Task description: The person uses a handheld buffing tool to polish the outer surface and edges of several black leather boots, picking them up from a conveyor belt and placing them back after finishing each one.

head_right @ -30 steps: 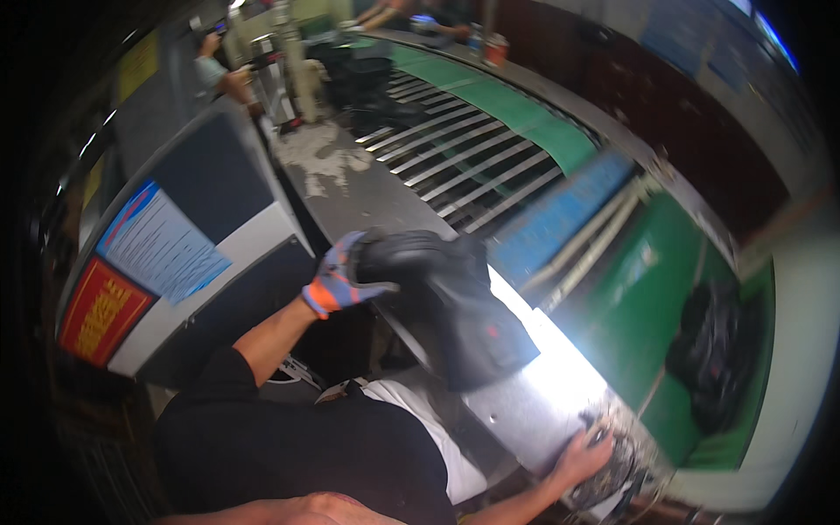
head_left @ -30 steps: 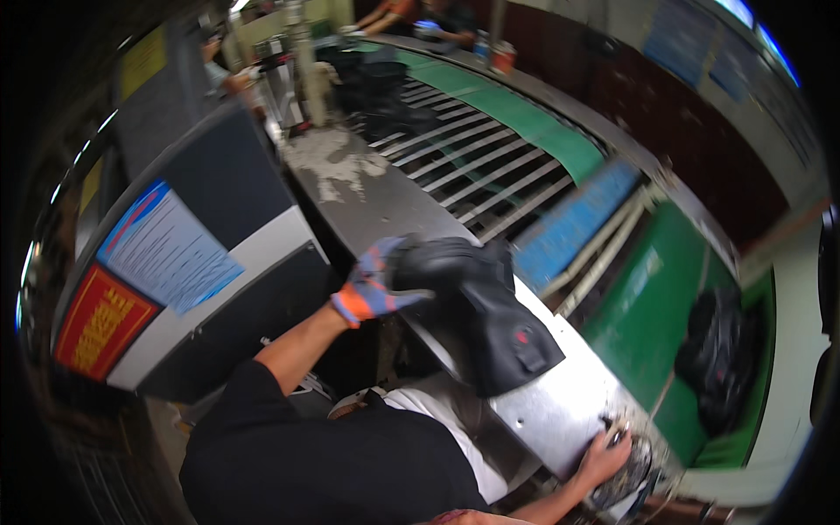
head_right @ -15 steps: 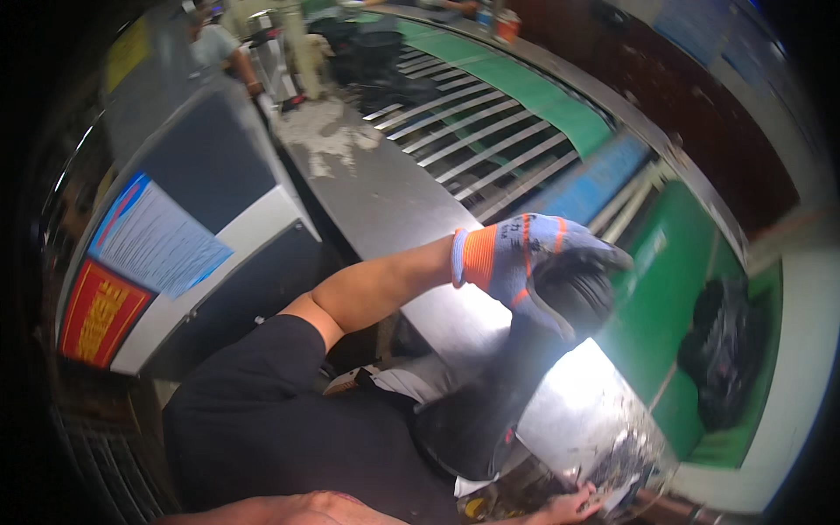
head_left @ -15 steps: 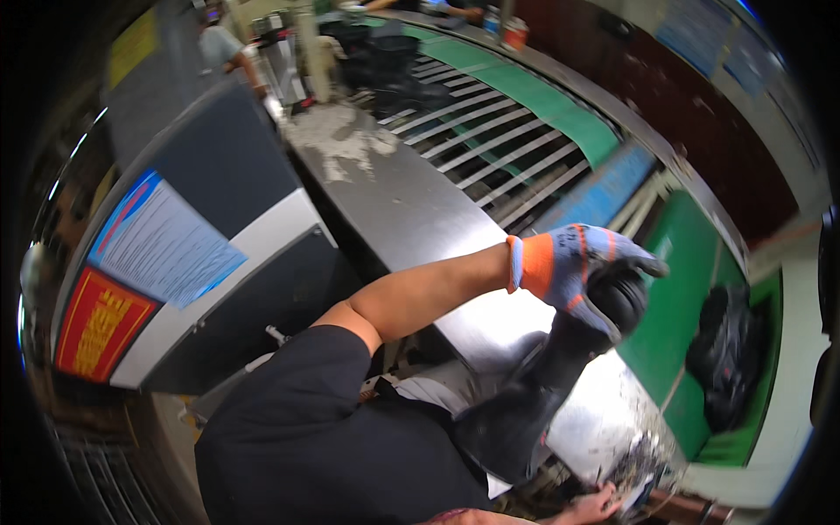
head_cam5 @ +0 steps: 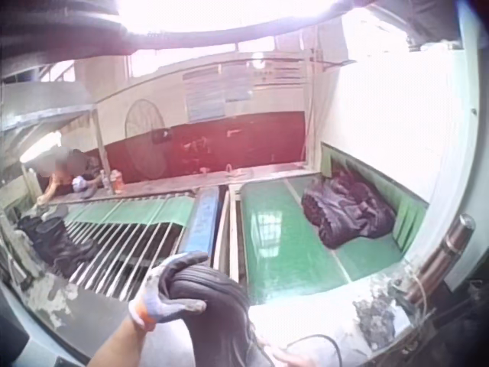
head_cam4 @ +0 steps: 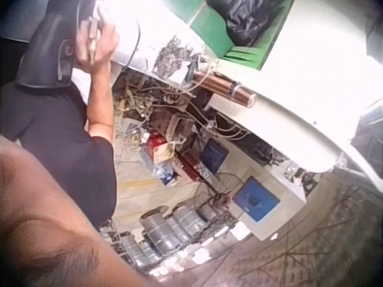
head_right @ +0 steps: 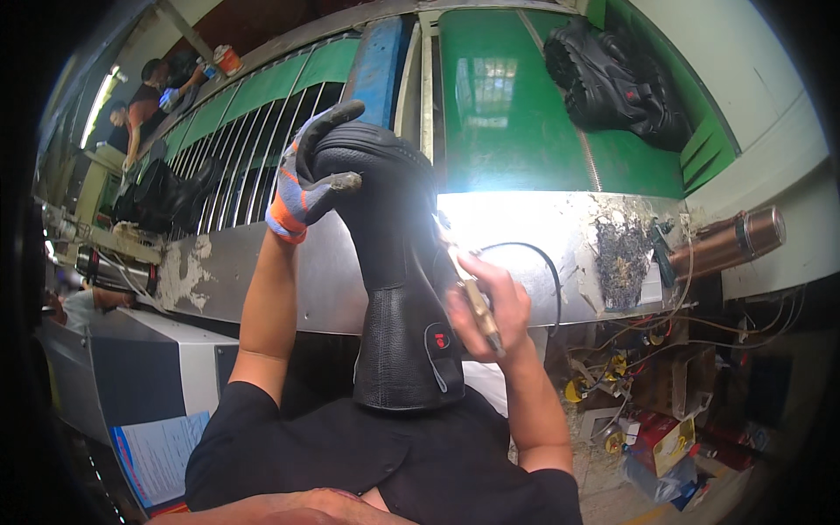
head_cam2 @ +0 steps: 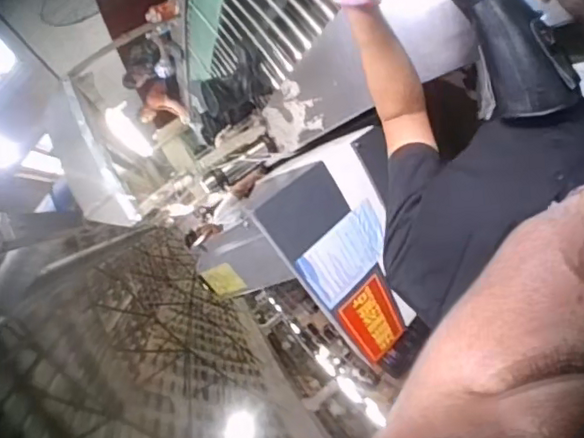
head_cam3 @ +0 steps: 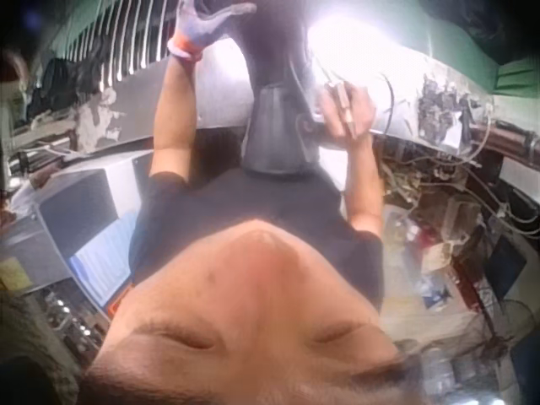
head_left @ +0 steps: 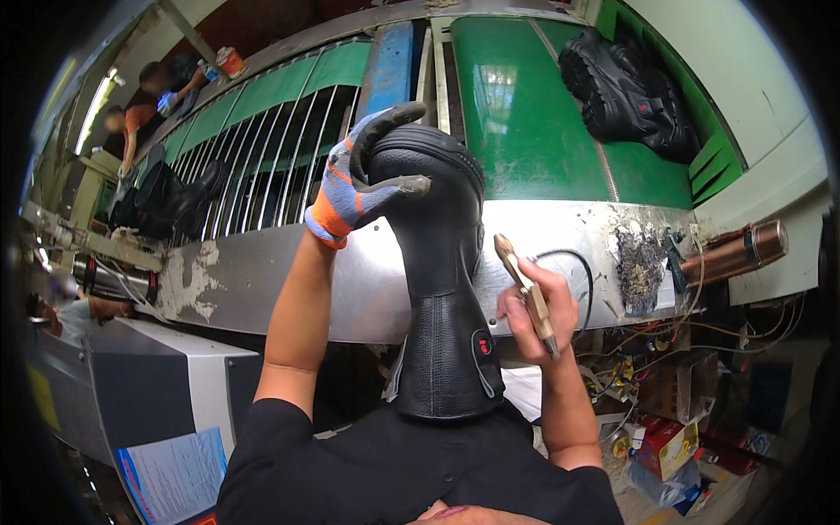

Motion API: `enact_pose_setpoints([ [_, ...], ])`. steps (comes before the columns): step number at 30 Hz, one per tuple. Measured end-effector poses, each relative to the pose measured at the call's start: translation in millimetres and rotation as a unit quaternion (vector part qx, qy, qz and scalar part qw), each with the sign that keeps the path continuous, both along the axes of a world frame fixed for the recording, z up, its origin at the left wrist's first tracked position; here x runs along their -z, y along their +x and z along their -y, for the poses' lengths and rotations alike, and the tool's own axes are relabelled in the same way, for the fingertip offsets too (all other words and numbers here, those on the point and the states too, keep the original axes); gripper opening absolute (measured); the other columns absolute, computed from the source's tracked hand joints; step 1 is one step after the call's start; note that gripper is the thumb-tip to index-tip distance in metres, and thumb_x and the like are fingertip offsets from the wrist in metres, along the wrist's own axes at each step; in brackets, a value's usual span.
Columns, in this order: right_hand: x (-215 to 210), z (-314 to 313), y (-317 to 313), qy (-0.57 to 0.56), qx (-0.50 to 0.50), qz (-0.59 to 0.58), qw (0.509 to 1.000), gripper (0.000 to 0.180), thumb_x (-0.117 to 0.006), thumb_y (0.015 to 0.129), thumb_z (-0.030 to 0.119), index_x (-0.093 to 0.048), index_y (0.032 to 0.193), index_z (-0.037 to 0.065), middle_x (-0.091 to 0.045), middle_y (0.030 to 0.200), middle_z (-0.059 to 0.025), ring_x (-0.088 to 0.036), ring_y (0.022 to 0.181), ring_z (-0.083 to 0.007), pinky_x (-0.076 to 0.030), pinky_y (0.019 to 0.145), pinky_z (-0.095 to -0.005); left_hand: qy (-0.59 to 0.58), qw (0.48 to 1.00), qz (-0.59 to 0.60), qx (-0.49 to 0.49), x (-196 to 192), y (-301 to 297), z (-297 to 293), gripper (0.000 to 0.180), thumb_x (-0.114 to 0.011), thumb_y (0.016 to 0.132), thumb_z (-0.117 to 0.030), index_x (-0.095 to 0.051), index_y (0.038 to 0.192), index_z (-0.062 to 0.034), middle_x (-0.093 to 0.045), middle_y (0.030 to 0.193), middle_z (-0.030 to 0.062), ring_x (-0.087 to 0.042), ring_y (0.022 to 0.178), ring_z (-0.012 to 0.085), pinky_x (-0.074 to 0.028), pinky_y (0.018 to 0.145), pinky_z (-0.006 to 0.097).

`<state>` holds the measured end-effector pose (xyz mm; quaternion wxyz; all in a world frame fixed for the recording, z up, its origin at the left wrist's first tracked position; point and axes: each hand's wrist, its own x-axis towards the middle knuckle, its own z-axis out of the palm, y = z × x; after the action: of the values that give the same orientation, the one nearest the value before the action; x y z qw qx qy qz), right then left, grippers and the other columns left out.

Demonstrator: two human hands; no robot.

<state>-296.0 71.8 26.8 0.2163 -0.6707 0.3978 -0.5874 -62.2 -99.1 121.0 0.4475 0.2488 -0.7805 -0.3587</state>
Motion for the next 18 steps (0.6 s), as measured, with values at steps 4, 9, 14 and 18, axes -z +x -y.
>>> enact_pose_setpoints([
  [4, -43, 57, 15, -0.134, -0.015, -0.002, 0.991, 0.045, -0.06, 0.081, -0.005, -0.051, 0.125, -0.005, -0.053, 0.059, -0.0015, -0.051, 0.051, -0.008, -0.041, 0.051, -0.0225, 0.018, 1.0, 0.004, 0.013, -4, -6, 8, 0.075, -0.077, 0.072, -0.02, -0.048, 0.136, 0.0049, -0.063, 0.118, 0.0135, -0.061, 0.11, 0.0205, -0.046, 0.099, 0.034],
  [9, -40, 90, 31, -0.064, -0.013, 0.059, 0.996, 0.042, -0.064, 0.082, -0.003, -0.056, 0.123, 0.001, -0.051, 0.062, 0.0002, -0.045, 0.052, -0.007, -0.035, 0.05, -0.0228, 0.043, 0.999, -0.003, -0.001, 6, 5, 38, 0.07, -0.073, 0.079, -0.029, -0.047, 0.135, 0.0044, -0.064, 0.116, 0.013, -0.061, 0.11, 0.0198, -0.047, 0.099, 0.033],
  [14, 0, 86, 30, 0.01, 0.009, 0.085, 0.996, 0.04, -0.068, 0.081, 0.002, -0.058, 0.119, 0.0, -0.068, 0.084, -0.0136, -0.068, 0.068, -0.0213, -0.052, 0.062, -0.0294, 0.104, 0.992, -0.062, 0.02, 22, 19, 64, 0.068, -0.072, 0.077, -0.03, -0.052, 0.132, 0.003, -0.062, 0.12, 0.0131, -0.059, 0.113, 0.021, -0.044, 0.103, 0.034],
  [18, 31, 71, 35, 0.039, 0.008, 0.097, 0.994, 0.038, -0.066, 0.084, 0.003, -0.058, 0.121, 0.0, -0.053, 0.065, -0.0028, -0.05, 0.057, -0.0105, -0.038, 0.054, -0.0256, 0.122, 0.991, -0.059, 0.012, 22, 25, 66, 0.072, -0.069, 0.079, -0.037, -0.049, 0.135, 0.0042, -0.061, 0.121, 0.0148, -0.059, 0.112, 0.0214, -0.045, 0.101, 0.034],
])
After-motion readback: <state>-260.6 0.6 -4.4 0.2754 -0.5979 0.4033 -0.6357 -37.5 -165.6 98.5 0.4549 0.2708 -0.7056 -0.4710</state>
